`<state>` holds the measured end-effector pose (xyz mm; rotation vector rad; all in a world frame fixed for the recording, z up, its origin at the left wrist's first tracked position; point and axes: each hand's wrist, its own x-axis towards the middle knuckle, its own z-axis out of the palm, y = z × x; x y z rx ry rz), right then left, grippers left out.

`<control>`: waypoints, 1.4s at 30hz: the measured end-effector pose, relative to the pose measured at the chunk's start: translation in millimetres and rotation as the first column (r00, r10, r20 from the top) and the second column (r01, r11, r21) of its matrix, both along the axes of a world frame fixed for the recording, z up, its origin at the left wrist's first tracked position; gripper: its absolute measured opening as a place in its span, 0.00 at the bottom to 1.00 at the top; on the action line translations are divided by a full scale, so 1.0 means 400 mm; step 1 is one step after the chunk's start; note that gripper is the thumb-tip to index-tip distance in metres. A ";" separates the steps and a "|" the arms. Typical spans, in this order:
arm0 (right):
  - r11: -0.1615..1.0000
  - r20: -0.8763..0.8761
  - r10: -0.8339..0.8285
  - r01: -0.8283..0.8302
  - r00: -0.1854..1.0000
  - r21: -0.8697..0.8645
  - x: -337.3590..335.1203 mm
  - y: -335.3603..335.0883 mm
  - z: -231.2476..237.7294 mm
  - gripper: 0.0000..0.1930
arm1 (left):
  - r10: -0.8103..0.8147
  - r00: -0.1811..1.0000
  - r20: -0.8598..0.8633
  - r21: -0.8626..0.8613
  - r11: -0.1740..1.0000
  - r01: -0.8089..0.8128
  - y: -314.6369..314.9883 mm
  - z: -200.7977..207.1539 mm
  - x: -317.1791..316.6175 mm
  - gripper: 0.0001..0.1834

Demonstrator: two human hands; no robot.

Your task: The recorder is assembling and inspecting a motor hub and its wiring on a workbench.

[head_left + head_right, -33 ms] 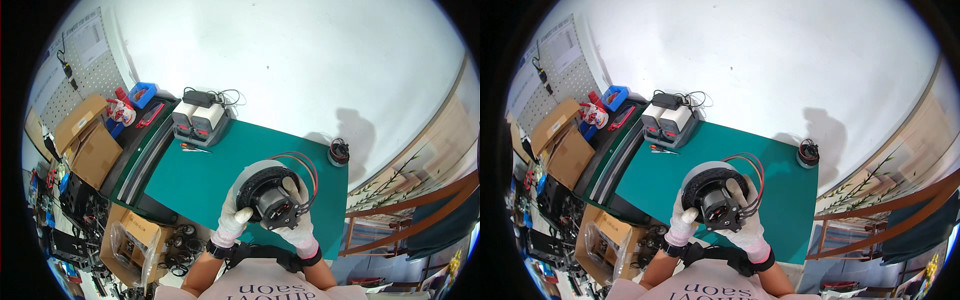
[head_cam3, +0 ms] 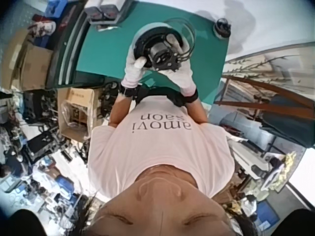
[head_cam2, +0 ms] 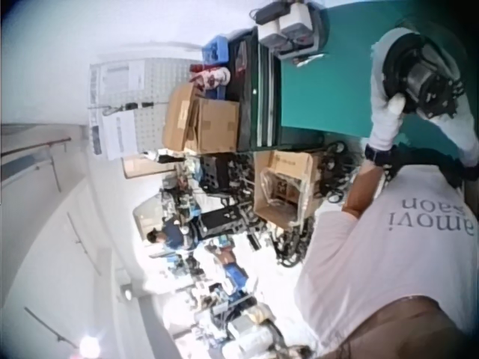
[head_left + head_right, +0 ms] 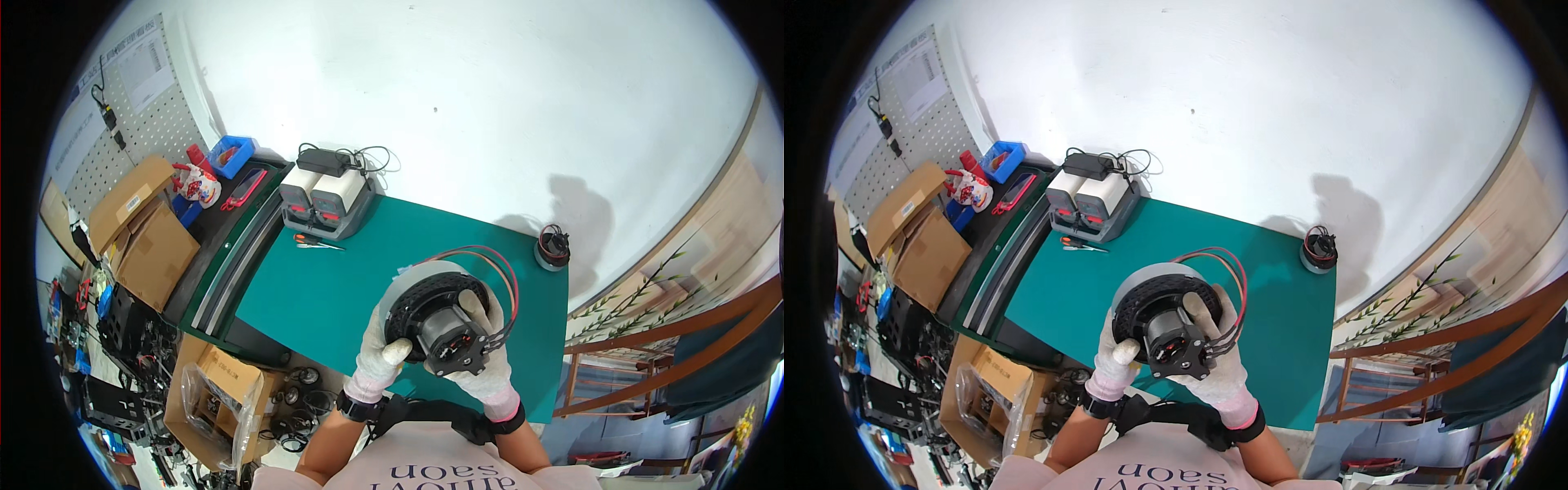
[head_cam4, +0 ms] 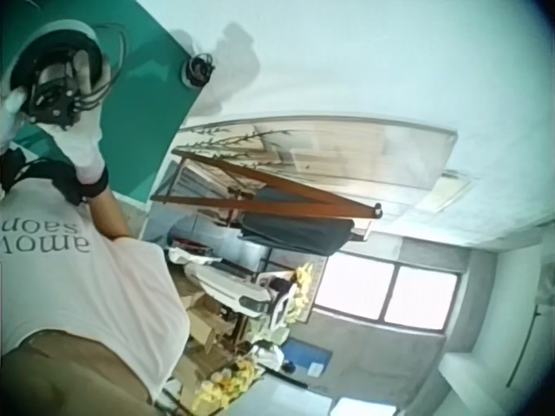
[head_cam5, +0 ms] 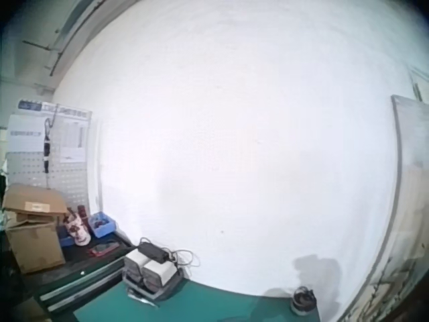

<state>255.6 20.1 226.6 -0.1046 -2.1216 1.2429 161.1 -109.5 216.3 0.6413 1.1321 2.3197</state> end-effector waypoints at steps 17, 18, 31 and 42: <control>0.952 0.031 -0.213 0.200 0.977 0.231 0.007 -0.037 0.064 0.39 | -0.204 0.969 0.138 0.127 0.974 0.187 0.011 -0.089 -0.052 0.49; 0.952 0.052 -0.220 0.203 0.974 0.228 0.007 -0.039 0.066 0.40 | -0.219 0.966 0.133 0.108 0.973 0.206 0.008 -0.093 -0.055 0.49; 0.966 0.304 -0.184 0.114 0.935 0.233 -0.006 -0.006 0.047 0.46 | -0.155 0.984 0.089 0.001 0.988 0.155 0.026 -0.095 -0.023 0.43; 0.913 0.177 -0.373 0.326 0.911 0.246 0.065 0.044 0.108 0.43 | 0.015 0.988 0.156 -0.040 0.999 -0.009 0.040 -0.073 -0.039 0.33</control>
